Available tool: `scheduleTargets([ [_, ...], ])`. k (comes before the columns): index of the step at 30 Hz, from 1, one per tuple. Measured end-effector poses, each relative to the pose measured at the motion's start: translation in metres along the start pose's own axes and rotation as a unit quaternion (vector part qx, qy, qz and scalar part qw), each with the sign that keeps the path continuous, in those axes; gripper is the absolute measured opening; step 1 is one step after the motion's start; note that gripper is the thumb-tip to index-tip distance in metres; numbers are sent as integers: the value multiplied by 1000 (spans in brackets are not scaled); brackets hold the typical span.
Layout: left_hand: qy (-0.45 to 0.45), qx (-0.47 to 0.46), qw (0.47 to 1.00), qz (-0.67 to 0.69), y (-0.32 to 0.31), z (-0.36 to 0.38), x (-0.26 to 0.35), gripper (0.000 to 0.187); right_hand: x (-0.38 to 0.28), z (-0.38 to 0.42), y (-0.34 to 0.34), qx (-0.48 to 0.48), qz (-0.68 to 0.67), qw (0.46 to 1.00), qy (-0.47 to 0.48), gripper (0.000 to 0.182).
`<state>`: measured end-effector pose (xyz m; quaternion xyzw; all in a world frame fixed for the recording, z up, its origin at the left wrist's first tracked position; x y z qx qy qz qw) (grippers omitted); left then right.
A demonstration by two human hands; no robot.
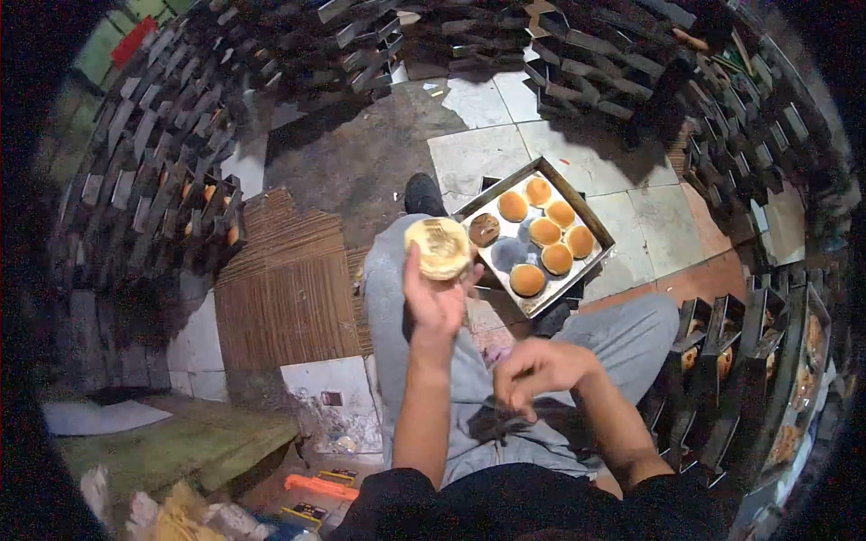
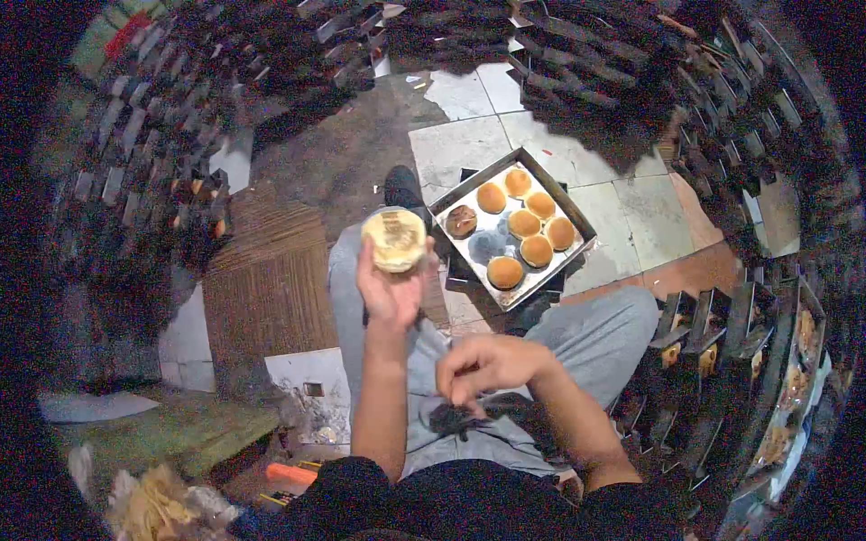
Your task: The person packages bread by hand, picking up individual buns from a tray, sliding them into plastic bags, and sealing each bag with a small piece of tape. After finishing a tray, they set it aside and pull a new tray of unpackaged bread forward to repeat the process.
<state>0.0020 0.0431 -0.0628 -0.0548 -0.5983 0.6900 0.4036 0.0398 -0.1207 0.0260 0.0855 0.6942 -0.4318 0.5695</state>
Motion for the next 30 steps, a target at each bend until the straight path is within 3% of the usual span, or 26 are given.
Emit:
scheduleTargets([
  [1, 5, 4, 1000, -19, -1, 7, 12, 65, 3, 8, 20, 149, 23, 988, -10, 14],
  [2, 10, 10, 999, -37, -6, 17, 20, 67, -3, 13, 47, 320, 95, 943, -3, 20],
  [3, 2, 12, 999, -39, -15, 33, 25, 67, -36, 10, 49, 428, 222, 872, 86, 25],
  [4, 7, 14, 997, -80, -23, 54, 28, 67, -67, 15, 40, 522, 336, 765, 174, 30],
  [5, 11, 15, 993, -121, -25, 73, 28, 66, -54, 12, 48, 494, 367, 771, 162, 33],
  [6, 11, -15, 985, -171, -20, 91, 23, 71, -52, 2, 43, 456, 357, 793, 191, 23],
  [8, 133, 19, 939, -317, 38, 120, 26, 64, -36, -8, 52, 472, 404, 746, 241, 14],
  [9, 130, 23, 939, -317, 26, 126, 40, 64, -31, -13, 53, 468, 402, 749, 242, 14],
  [10, 123, 76, 808, -571, 21, 130, 66, 53, -23, -16, 67, 490, 302, 782, 238, 11],
  [11, 106, 124, 609, -776, 12, 128, 90, 41, -16, -20, 78, 507, 199, 806, 231, 9],
  [12, 105, 125, 610, -776, 14, 121, 92, 41, -20, -25, 79, 506, 200, 807, 230, 9],
  [14, -312, 22, 663, -680, -36, 116, 116, 20, -27, -36, 81, 503, 185, 815, 221, 9],
  [16, -330, 8, 687, -648, -37, 108, 118, 14, -44, -37, 70, 512, 249, 788, 235, 9],
  [18, -412, -73, 669, -614, -53, 110, 124, 11, -98, -32, 16, 487, 509, 661, 260, 10],
  [19, -423, -89, 702, -566, -56, 114, 125, 9, -104, -24, -1, 485, 538, 608, 325, 14],
  [20, -418, -92, 706, -564, -53, 118, 126, 9, -96, -21, 12, 489, 539, 607, 320, 14],
  [22, -267, -20, 773, -575, -25, 108, 121, 7, -67, -10, 57, 528, 484, 636, 286, 12],
  [23, -302, -8, 806, -509, -26, 107, 119, 9, -23, -5, 94, 557, 57, 808, 183, 8],
  [26, -298, -11, 844, -446, -13, 108, 117, 12, -32, -1, 84, 530, 171, 803, 211, 8],
  [27, -326, 1, 809, -490, -18, 109, 122, 14, -37, 5, 80, 572, 157, 781, 194, 9],
  [28, -320, 1, 811, -490, -23, 106, 120, 14, -46, 6, 84, 587, 200, 753, 222, 11],
  [30, -375, 10, 714, -592, -62, 100, 124, 15, -54, -12, 97, 566, 121, 795, 182, 15],
])
Point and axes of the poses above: each hand's wrist, its own z-axis away from the middle knuckle, its own y-axis out of the back of the hand, x = y × z, the point moved 8 cm from there along -z, towards the middle knuckle, and after that the axes turned 1 degree about -x, right-handed, at the moved point
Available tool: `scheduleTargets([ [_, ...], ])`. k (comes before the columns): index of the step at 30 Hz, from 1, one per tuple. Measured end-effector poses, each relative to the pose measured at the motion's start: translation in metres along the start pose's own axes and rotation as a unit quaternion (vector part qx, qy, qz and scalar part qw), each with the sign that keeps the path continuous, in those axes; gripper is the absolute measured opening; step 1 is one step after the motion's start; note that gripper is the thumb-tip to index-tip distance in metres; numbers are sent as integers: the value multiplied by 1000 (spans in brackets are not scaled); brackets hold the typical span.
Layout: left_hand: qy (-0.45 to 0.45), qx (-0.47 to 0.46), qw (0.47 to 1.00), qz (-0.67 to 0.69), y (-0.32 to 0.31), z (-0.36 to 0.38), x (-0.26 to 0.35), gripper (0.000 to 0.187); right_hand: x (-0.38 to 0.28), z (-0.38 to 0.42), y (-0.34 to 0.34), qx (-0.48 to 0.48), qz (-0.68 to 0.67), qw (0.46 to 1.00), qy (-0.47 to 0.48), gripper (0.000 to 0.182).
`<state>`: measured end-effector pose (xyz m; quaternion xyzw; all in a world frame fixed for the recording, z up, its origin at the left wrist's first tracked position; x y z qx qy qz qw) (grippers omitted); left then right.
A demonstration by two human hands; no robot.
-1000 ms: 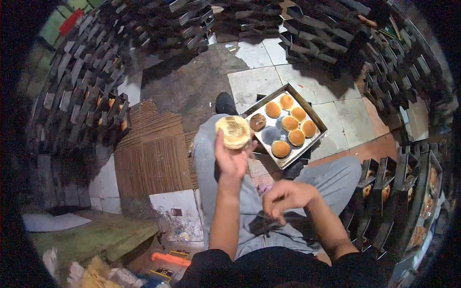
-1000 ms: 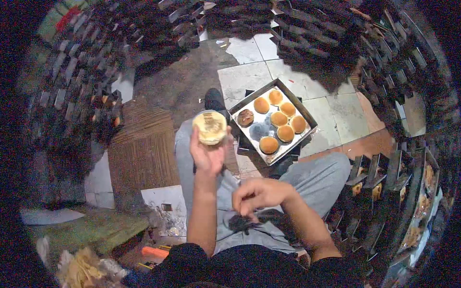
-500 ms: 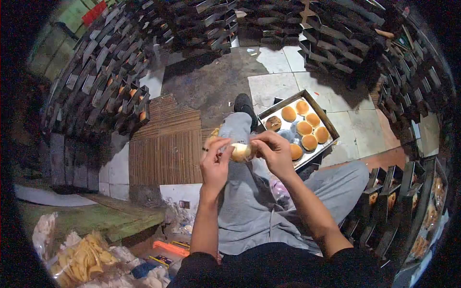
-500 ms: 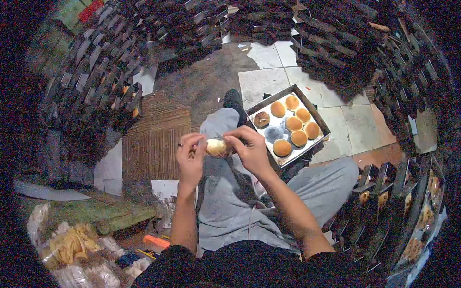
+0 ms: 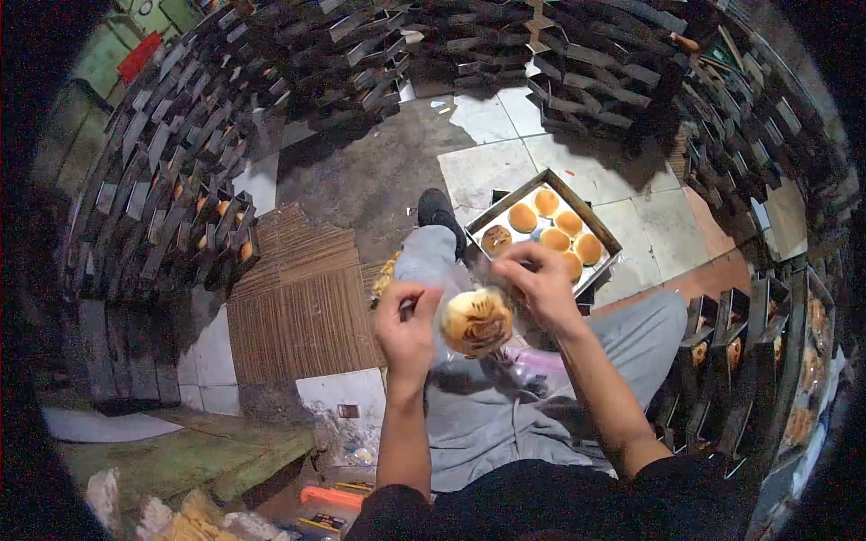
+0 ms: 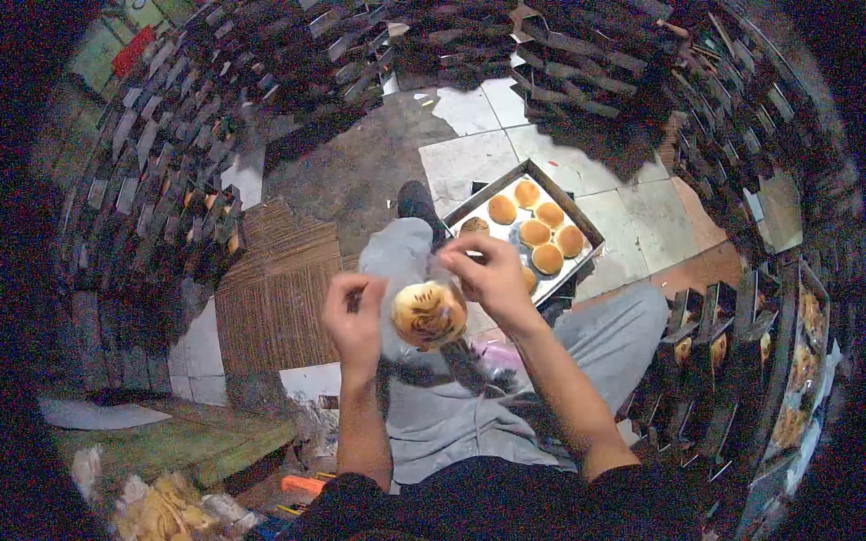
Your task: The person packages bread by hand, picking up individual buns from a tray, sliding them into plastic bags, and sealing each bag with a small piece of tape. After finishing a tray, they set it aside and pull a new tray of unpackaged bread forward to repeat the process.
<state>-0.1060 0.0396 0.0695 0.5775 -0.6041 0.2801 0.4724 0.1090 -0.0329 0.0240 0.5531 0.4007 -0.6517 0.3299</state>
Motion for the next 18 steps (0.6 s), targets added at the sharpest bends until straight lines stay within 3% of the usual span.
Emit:
scheduleTargets([
  [2, 41, -35, 998, -10, -13, -13, -11, 18, 17, -23, -17, -71, 0, 997, -41, 17],
  [3, 22, -20, 998, -64, -7, -16, -17, 17, 42, -37, -16, -75, -7, 996, -58, 17],
  [4, 1, -2, 993, -119, 1, -17, -19, 16, 75, -50, -8, -69, -108, 987, -94, 18],
  [6, 18, -25, 989, -143, 18, -7, -16, 20, 90, -28, -13, -71, -99, 984, -133, 21],
  [9, 306, -57, 950, -28, 40, 55, -78, 22, 165, 14, -34, -112, -220, 937, -249, 22],
  [10, 308, -54, 949, -34, 41, 70, -82, 22, 180, 28, -42, -95, -267, 911, -301, 23],
  [12, 445, 25, 893, 64, 35, 104, -102, 26, 199, 34, -48, -94, -241, 915, -310, 28],
  [13, 450, 16, 887, 104, 22, 108, -97, 37, 202, 39, -47, -87, -212, 920, -319, 33],
  [14, 459, 10, 883, 99, 12, 114, -96, 37, 203, 45, -41, -79, -216, 917, -327, 33],
  [16, 329, -65, 940, 56, -21, 95, -80, 52, 178, 37, -19, -8, -260, 914, -311, 45],
  [17, 329, -74, 940, 60, -37, 91, -81, 52, 174, 35, -12, -21, -374, 865, -333, 50],
  [18, 205, -136, 968, -54, -56, 78, -66, 50, 168, 33, -2, -11, -433, 844, -316, 48],
])
Point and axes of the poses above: each hand's wrist, its own z-axis away from the middle knuckle, its own y-axis out of the back of the hand, x = y × z, the point moved 8 cm from there along -z, towards the middle knuckle, and after that the axes turned 1 degree about -x, right-handed, at the moved point
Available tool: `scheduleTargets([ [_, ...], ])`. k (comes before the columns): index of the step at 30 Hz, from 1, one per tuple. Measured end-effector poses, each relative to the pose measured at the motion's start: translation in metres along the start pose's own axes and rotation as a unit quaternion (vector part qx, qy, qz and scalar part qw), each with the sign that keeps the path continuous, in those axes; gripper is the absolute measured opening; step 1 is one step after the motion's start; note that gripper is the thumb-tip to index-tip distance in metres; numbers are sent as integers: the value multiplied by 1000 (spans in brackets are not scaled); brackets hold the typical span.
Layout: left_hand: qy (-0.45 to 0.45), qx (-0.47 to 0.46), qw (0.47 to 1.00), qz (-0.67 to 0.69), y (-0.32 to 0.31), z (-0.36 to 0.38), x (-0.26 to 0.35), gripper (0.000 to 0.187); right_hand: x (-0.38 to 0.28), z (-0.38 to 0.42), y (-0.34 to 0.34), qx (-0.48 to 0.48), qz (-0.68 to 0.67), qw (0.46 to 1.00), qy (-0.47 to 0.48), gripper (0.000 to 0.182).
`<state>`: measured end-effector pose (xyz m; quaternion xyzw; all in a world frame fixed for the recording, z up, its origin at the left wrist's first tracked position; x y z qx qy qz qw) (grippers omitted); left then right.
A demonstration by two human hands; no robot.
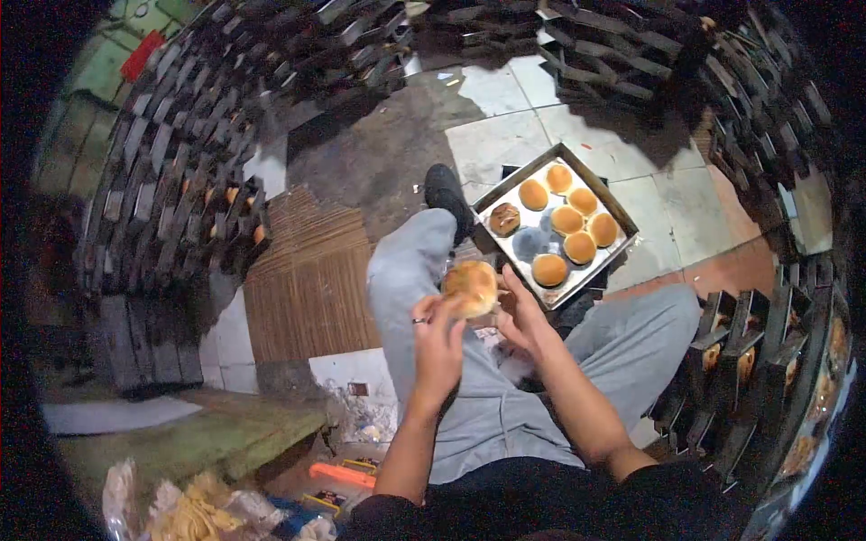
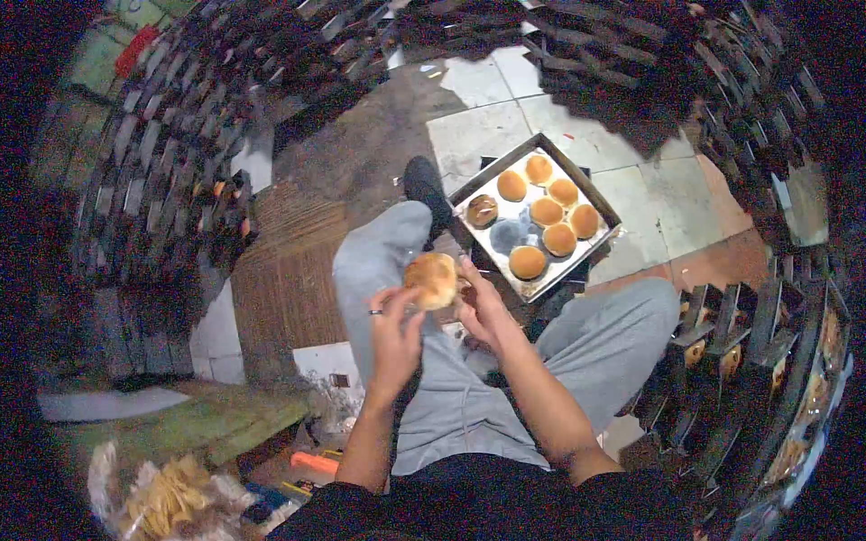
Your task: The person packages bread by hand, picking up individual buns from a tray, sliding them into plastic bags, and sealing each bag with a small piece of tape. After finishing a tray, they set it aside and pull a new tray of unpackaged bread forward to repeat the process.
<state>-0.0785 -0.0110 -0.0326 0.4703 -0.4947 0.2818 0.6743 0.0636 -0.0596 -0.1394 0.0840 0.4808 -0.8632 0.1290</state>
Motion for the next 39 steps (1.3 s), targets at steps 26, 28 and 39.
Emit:
scheduleTargets([
  [26, -123, -324, 895, -282, -94, 64, -40, 23, -12, 121, 7, -88, 767, 609, 183, 24],
  [28, -130, -326, 894, -278, -89, 65, -40, 21, 13, 139, 23, -75, 787, 570, 225, 25],
  [39, -217, -304, 908, -189, -106, 18, 3, 46, -98, 179, -35, 11, 720, 588, 368, 34],
])
Point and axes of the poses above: each hand's wrist, its own z-axis away from the middle knuckle, its own y-axis out of the back of the hand, x = y × z, the point moved 8 cm from there along -z, towards the middle knuckle, and after that the axes turned 1 degree about -x, right-handed, at the moved point
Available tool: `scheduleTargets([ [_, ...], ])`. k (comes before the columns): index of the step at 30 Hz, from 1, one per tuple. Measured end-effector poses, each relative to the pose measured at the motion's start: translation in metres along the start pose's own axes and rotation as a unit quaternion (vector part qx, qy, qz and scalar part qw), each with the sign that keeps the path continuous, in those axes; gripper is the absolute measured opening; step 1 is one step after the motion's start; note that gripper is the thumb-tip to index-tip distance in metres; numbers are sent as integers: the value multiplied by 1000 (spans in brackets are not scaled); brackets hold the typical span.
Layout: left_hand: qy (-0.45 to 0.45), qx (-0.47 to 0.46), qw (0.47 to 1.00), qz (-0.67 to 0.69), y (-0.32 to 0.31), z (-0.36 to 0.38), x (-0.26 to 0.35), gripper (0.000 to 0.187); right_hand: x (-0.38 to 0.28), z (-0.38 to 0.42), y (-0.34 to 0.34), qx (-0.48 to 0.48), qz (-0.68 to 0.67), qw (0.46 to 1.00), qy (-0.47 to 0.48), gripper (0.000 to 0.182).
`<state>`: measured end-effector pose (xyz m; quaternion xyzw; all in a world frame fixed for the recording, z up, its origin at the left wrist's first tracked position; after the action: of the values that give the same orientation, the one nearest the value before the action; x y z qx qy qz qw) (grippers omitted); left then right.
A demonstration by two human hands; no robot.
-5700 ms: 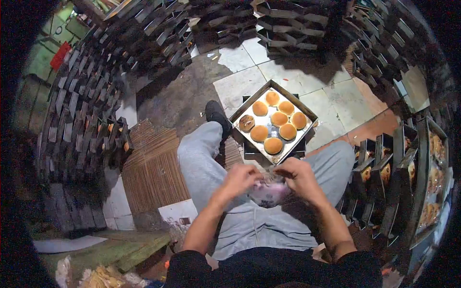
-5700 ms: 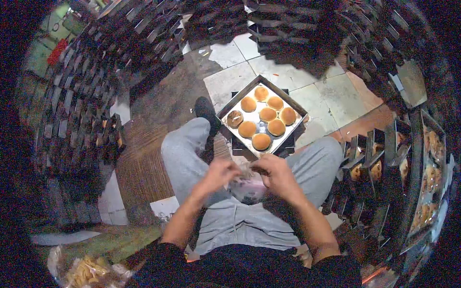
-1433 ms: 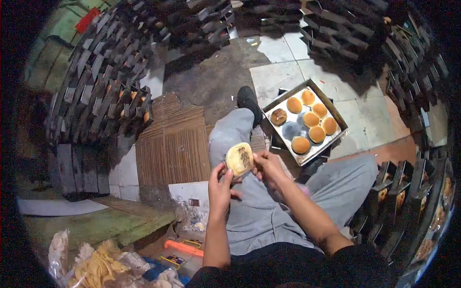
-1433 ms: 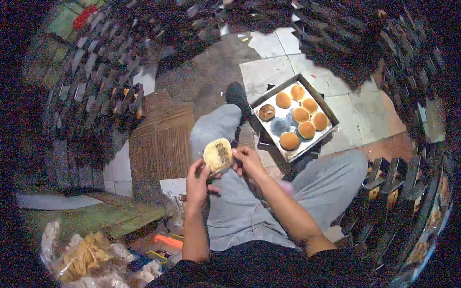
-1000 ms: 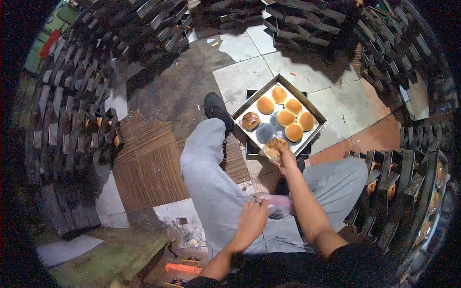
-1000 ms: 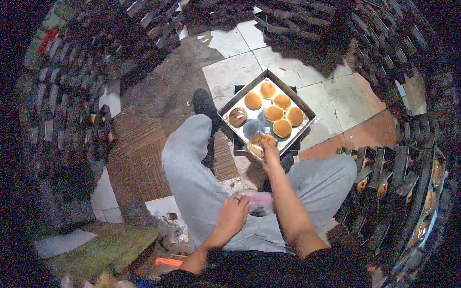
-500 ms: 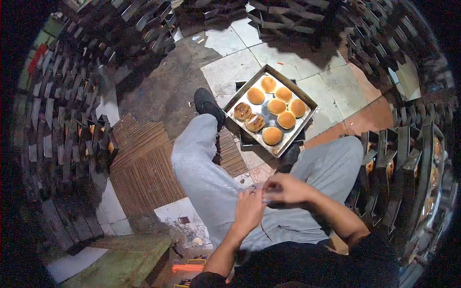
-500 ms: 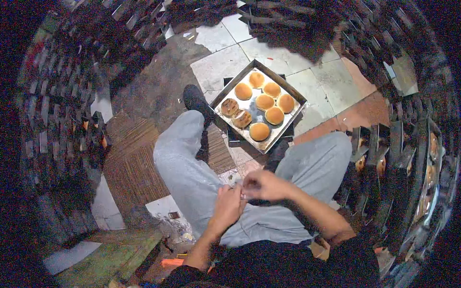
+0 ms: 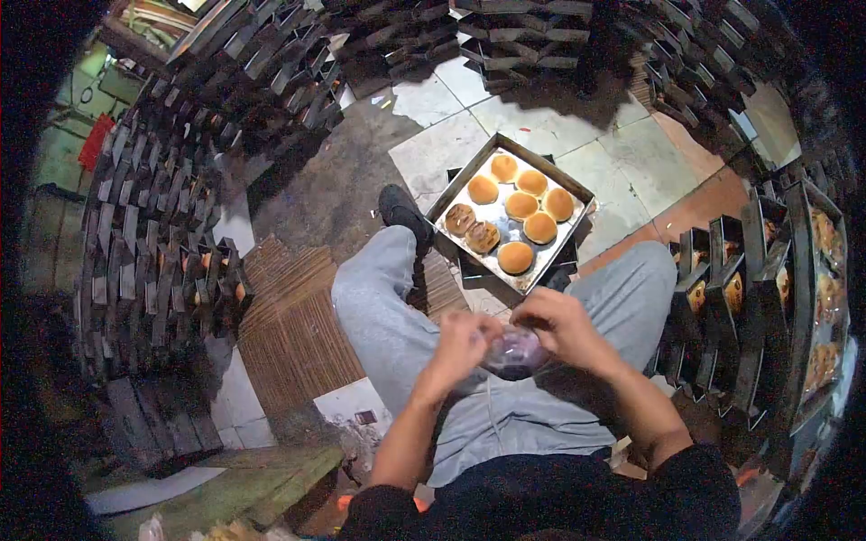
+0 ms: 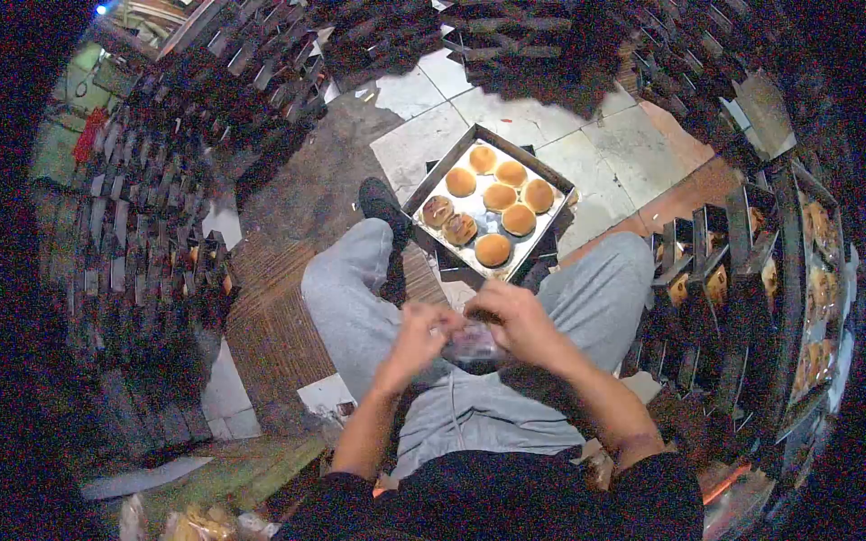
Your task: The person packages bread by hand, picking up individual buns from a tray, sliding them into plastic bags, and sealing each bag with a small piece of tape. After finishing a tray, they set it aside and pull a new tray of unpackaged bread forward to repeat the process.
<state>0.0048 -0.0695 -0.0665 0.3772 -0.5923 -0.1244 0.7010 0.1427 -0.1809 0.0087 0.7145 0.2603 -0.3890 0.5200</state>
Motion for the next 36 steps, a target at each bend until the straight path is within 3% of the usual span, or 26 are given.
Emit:
scheduleTargets([
  [1, -47, 16, 995, -87, 9, -14, 2, 39, -4, -8, 9, -21, -17, 999, -27, 32],
  [3, -98, 35, 986, -130, 45, -42, 31, 35, -12, -14, 15, -40, -32, 997, -55, 30],
  [7, -196, 37, 963, -183, 76, -59, 72, 37, -25, -20, 5, -11, -42, 999, 17, 48],
  [11, -203, 35, 961, -182, 74, -58, 61, 43, -21, -25, -14, -24, -75, 997, 20, 62],
  [13, -205, 40, 960, -188, 77, -56, 56, 48, -15, -25, -37, -66, 25, 997, -2, 70],
  [14, -204, 50, 958, -194, 80, -54, 55, 53, -7, -24, -49, -90, -12, 996, -19, 75],
  [15, -207, 48, 958, -190, 83, -53, 64, 53, -9, -30, -50, -88, -10, 996, -24, 75],
  [17, -173, 47, 959, -218, 92, -49, 80, 55, -26, -51, -39, -6, 136, 990, 43, 84],
  [18, -188, 36, 963, -191, 95, -45, 83, 67, -16, -64, -46, -22, 60, 998, 26, 99],
  [19, -189, 30, 964, -183, 93, -48, 79, 67, -13, -71, -52, -23, 61, 998, 17, 99],
  [21, -46, 256, 965, 45, 126, -54, 46, 65, -28, -91, -53, 21, -3, 998, 58, 104],
  [22, 62, 254, 934, 244, 106, -63, 5, 58, -42, -99, -65, 9, -95, 994, 57, 103],
  [23, 67, 249, 934, 249, 104, -69, -14, 58, -34, -93, -98, 8, -113, 993, -11, 95],
  [25, 206, 204, 809, 511, 91, -78, -78, 51, -29, -112, -107, 105, -148, 983, 1, 71],
  [26, 201, 293, 771, 528, 109, -85, -100, 51, -12, -117, -111, 103, -146, 984, -6, 71],
  [27, 197, 381, 726, 538, 124, -84, -123, 51, 11, -120, -117, 88, -106, 990, -7, 57],
  [28, 204, 381, 722, 541, 135, -85, -141, 51, 38, -124, -123, 71, -65, 995, -6, 46],
  [30, 216, 421, 649, 595, 157, -82, -171, 45, 156, -116, -137, 69, -60, 952, -291, 35],
  [31, 222, 428, 642, 596, 160, -82, -172, 45, 253, -82, -161, 128, 36, 931, -339, 35],
  [32, 194, 394, 635, 636, 160, -89, -163, 44, 320, -62, -167, 119, 88, 906, -396, 38],
  [33, 165, 357, 626, 673, 158, -96, -154, 42, 346, -52, -160, 11, 64, 858, -509, 43],
  [34, 131, 338, 618, 698, 157, -103, -148, 41, 401, -25, -167, 116, 30, 832, -542, 52],
  [35, 134, 346, 614, 696, 156, -105, -150, 41, 503, 24, -199, 192, 84, 789, -577, 54],
  [36, 117, 337, 619, 699, 156, -110, -148, 42, 498, 23, -194, 198, 46, 756, -622, 53],
])
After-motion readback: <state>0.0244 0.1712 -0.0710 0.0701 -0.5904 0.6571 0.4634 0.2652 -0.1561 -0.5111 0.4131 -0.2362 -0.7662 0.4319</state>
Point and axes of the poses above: each hand's wrist, its own z-axis away from the middle knuckle, its own y-axis out of the back of the hand, x = y × z, the point moved 8 cm from there along -z, towards the middle knuckle, and after that the axes turned 1 degree about -x, right-handed, at the moved point
